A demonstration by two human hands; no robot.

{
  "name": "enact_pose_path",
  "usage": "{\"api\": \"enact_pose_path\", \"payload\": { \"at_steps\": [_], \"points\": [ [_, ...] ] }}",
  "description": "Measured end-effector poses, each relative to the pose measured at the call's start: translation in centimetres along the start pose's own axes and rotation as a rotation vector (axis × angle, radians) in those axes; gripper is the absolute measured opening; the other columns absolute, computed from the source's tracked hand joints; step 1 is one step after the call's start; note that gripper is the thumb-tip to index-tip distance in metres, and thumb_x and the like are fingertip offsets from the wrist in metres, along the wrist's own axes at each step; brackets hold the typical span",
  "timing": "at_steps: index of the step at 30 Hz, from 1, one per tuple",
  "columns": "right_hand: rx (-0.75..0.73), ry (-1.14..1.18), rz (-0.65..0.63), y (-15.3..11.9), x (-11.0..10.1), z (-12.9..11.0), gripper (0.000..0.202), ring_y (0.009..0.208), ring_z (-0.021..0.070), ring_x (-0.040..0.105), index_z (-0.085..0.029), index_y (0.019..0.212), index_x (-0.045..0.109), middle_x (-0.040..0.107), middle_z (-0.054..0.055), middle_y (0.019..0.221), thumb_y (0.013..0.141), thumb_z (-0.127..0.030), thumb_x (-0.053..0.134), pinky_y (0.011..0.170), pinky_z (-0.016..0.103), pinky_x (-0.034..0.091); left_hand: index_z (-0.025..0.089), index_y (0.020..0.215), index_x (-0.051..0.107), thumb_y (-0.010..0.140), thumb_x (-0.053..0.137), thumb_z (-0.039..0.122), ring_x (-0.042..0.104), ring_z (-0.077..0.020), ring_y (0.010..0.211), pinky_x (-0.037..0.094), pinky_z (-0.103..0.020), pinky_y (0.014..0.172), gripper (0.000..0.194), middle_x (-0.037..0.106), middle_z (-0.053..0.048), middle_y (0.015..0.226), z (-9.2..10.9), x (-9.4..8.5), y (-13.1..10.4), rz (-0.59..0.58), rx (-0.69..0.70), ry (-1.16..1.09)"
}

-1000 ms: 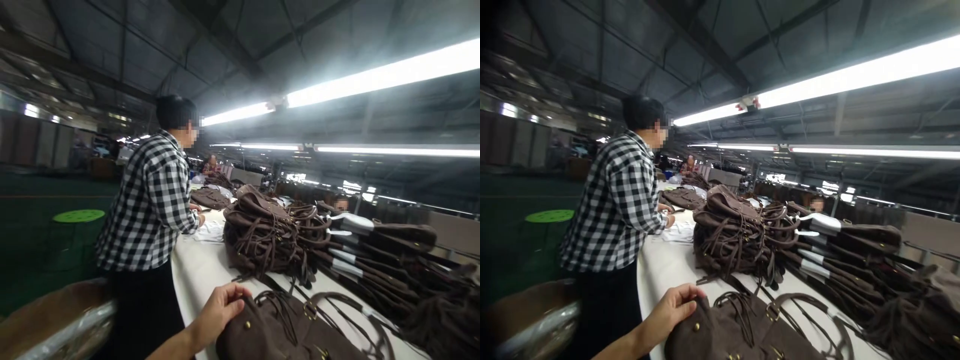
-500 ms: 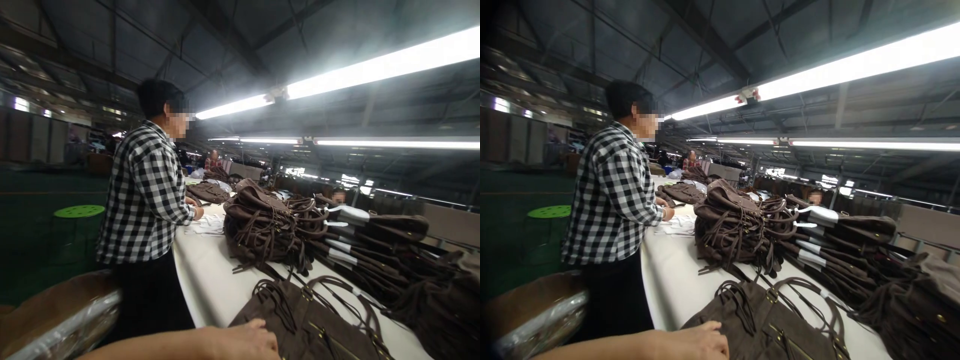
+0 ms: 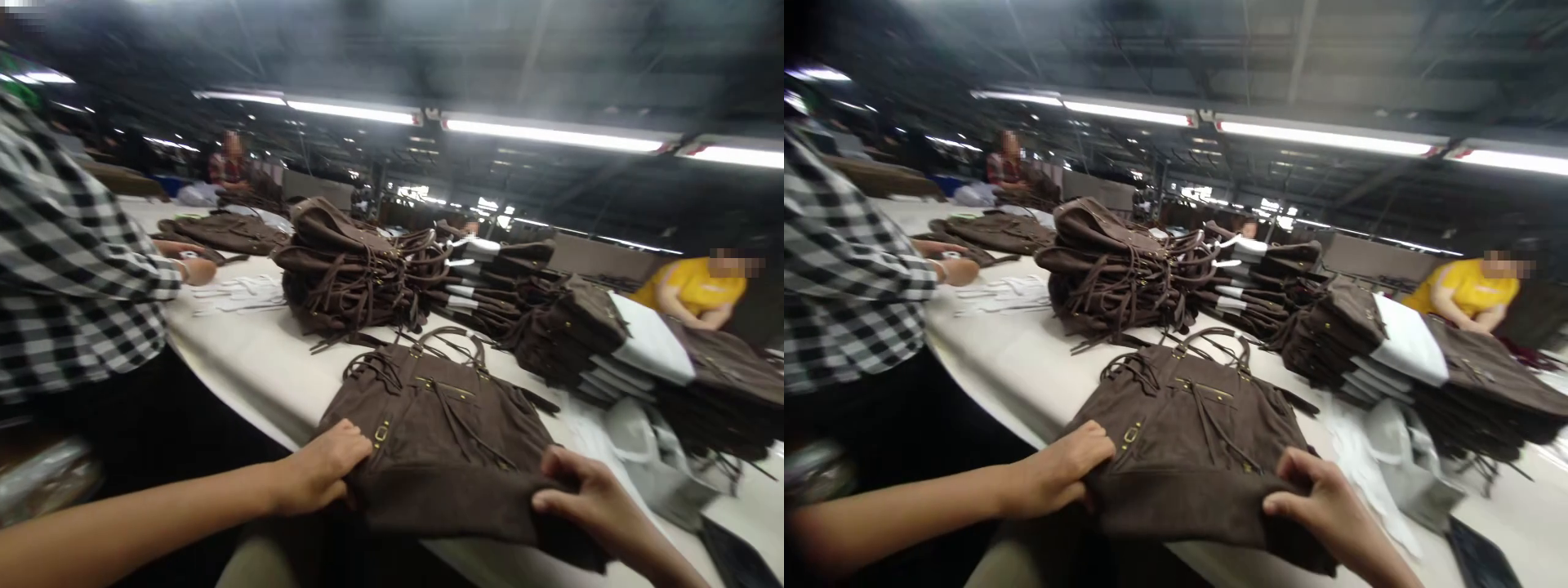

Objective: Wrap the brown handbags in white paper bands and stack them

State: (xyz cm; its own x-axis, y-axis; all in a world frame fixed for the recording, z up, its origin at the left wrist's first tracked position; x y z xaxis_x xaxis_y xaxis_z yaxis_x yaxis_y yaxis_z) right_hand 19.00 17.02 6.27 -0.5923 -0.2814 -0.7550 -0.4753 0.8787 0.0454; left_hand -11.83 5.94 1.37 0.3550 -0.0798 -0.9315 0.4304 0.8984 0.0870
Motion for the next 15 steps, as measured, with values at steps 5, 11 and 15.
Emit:
{"api": "enact_pose_path", "payload": {
  "at_steps": [5,11,15],
  "points": [
    [-0.011,0.156,-0.067,0.0,-1.6,0.2,0.034,0.062,0.0128,0.048,-0.017,0.067,0.054,0.053,-0.002,0.063,0.066,-0.043,0.075,0.055,0.023,0.035,0.020,0.086,0.057,0.075,0.066,0.017,0.053,-0.0151,0.084,0.035,-0.023,0.073,0.015,0.060,0.003,0.084,-0.9,-5.5,1.2,-0.032,0.009,-0.248],
    [0.095,0.254,-0.287,2.0,0.8,1.5,0.035,0.076,0.0180,0.060,-0.015,0.088,0.068,0.068,0.003,0.081,0.073,-0.046,0.069,0.067,0.025,0.045,0.014,0.073,0.062,0.072,0.067,0.039,0.047,-0.0119,0.066,0.032,-0.021,0.060,0.026,0.054,0.002,0.065,-4.0,-10.8,7.9,-0.054,-0.058,-0.394],
    [0.078,0.063,-0.174,0.6,0.2,0.9,0.039,0.092,0.0226,0.064,-0.018,0.108,0.071,0.070,0.007,0.100,0.081,-0.044,0.063,0.081,0.030,0.049,0.014,0.071,0.061,0.070,0.068,0.041,0.042,-0.0101,0.058,0.029,-0.021,0.054,0.028,0.049,0.004,0.059,-5.1,-9.0,8.9,-0.098,-0.096,-0.442]
  ]
}}
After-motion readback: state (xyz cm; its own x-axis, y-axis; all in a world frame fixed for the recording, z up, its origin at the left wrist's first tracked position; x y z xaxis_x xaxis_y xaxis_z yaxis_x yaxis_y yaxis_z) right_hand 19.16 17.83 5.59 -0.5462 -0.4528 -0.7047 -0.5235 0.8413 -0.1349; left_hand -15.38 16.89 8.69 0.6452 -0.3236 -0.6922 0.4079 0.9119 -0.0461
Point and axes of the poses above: each hand's wrist, its own y-axis towards the middle knuckle, its own x-axis out of the palm, z = x × y, the point moved 9 cm from there along y, towards the middle knuckle
